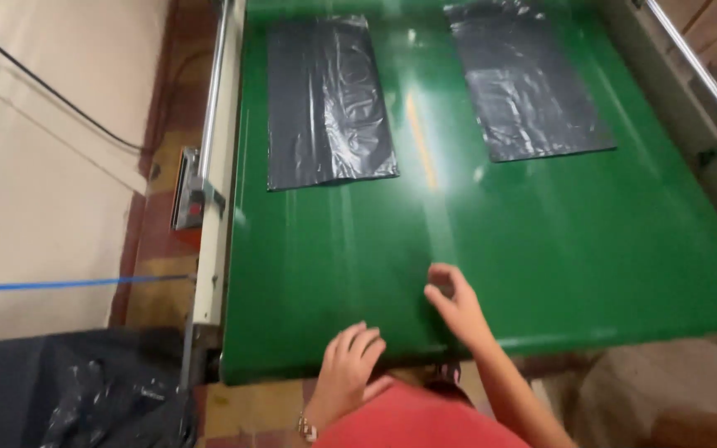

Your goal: Folding plastic bags coming off a conveyor belt and placing them into a storage crate.

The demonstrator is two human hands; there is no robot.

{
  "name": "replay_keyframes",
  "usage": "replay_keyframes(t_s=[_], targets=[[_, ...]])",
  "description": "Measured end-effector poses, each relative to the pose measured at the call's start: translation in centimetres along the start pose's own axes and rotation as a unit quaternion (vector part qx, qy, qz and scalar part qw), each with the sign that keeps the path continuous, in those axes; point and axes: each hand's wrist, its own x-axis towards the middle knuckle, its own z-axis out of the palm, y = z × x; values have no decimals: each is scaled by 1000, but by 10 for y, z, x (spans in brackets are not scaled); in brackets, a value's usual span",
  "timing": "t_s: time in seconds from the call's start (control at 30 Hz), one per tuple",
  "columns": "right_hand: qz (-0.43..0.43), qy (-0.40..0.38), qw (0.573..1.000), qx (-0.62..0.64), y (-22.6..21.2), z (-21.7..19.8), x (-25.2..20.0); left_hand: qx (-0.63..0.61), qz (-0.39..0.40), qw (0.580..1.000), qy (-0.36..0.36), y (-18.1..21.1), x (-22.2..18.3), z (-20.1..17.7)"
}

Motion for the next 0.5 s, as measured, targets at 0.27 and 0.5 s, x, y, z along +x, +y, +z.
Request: replay_keyframes(t_s=[0.27,0.5], targets=[[120,57,989,-59,-43,34,-13,134,12,991,-13,-27,-12,6],[243,92,965,-24,-50,52,-32,179,-5,984,-9,-31,-21,15]])
